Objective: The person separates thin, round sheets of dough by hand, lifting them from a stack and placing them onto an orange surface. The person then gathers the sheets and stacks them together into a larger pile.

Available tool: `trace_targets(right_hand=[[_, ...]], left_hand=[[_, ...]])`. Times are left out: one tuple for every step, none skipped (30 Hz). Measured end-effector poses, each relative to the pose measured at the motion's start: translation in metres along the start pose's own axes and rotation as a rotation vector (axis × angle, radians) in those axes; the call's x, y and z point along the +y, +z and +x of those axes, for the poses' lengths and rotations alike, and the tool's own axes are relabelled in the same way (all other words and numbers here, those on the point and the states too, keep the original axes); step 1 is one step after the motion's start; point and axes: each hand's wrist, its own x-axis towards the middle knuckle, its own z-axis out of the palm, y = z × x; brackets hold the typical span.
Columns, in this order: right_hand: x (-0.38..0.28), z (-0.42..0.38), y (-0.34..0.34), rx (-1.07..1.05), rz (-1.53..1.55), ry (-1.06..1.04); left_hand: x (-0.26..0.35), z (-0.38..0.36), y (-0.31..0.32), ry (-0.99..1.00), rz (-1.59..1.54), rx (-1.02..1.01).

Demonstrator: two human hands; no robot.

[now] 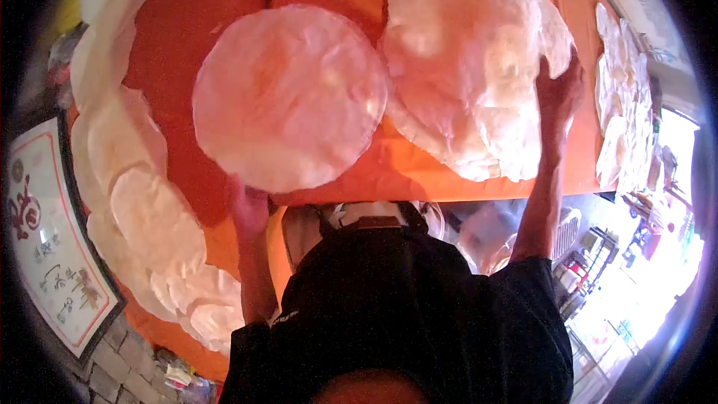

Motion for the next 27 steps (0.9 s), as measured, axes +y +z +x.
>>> trace_targets(right_hand=[[-0.039,-0.009,-0.018,-0.077,0.315,-0.05],[-0.082,-0.023,-0.034,-0.281,0.719,-0.038],[-0.126,-0.037,-0.049,-0.556,1.001,-0.037],[-0.166,-0.053,-0.061,-0.812,1.139,-0.101],[-0.201,-0.07,-0.068,-1.026,1.219,-0.176],[-0.232,-0.087,-0.069,-1.162,1.262,-0.232],[-0.258,-0.109,-0.061,-1.12,1.387,-0.199],[-0.269,-0.12,-0.051,-1.16,1.364,-0.22],[-0.28,-0.126,-0.04,-1.195,1.339,-0.237],[-0.288,-0.132,-0.032,-1.22,1.308,-0.259],[-0.287,-0.142,-0.027,-1.152,1.441,-0.23],[-0.285,-0.143,-0.03,-1.127,1.382,-0.25],[-0.282,-0.141,-0.033,-1.097,1.322,-0.268],[-0.282,-0.139,-0.034,-1.058,1.262,-0.287],[-0.283,-0.144,-0.032,-1.066,1.275,-0.236],[-0.285,-0.149,-0.03,-1.072,1.288,-0.183],[-0.287,-0.156,-0.026,-0.997,1.263,-0.218],[-0.289,-0.162,-0.022,-0.915,1.236,-0.253],[-0.293,-0.171,-0.018,-0.846,1.235,-0.369],[-0.297,-0.183,-0.016,-0.778,1.23,-0.48],[-0.301,-0.188,-0.017,-0.703,1.215,-0.586],[-0.303,-0.184,-0.028,-0.625,1.258,-0.612],[-0.305,-0.184,-0.044,-0.55,1.297,-0.635],[-0.306,-0.179,-0.06,-0.529,1.302,-0.698],[-0.307,-0.173,-0.076,-0.508,1.307,-0.761],[-0.302,-0.16,-0.089,-0.54,1.261,-0.86],[-0.299,-0.159,-0.087,-0.566,1.258,-0.871]], left_hand=[[-0.009,0.007,-0.003,0.093,0.088,-0.013],[-0.018,0.017,-0.005,0.19,0.177,-0.024],[-0.02,0.022,0.006,0.154,0.174,-0.138],[-0.021,0.025,0.02,0.121,0.174,-0.246],[-0.022,0.027,0.035,0.136,0.329,-0.18],[-0.027,0.031,0.049,0.148,0.476,-0.115],[-0.032,0.037,0.056,0.124,0.443,-0.107],[-0.033,0.038,0.058,0.096,0.411,-0.094],[-0.029,0.036,0.058,0.081,0.471,-0.029],[-0.025,0.038,0.06,0.069,0.525,0.028],[-0.021,0.035,0.06,0.053,0.574,0.09],[-0.019,0.028,0.062,0.075,0.557,0.165],[-0.016,0.022,0.066,0.098,0.539,0.235],[-0.014,0.02,0.067,0.123,0.521,0.297],[-0.012,0.018,0.064,0.097,0.511,0.293],[-0.01,0.014,0.059,0.067,0.503,0.294],[-0.009,0.012,0.055,0.036,0.495,0.288],[-0.01,0.013,0.054,0.068,0.515,0.235],[-0.011,0.013,0.052,0.1,0.535,0.184],[-0.012,0.012,0.049,0.127,0.557,0.132],[-0.013,0.01,0.043,0.161,0.549,0.038],[-0.016,0.011,0.031,0.195,0.535,-0.068],[-0.018,0.012,0.013,0.172,0.435,-0.076],[-0.02,0.013,-0.004,0.149,0.335,-0.082],[-0.02,0.018,-0.036,0.071,0.155,0.011],[-0.022,0.026,-0.066,-0.019,-0.027,0.097],[-0.027,0.039,-0.087,-0.127,-0.21,0.177]])
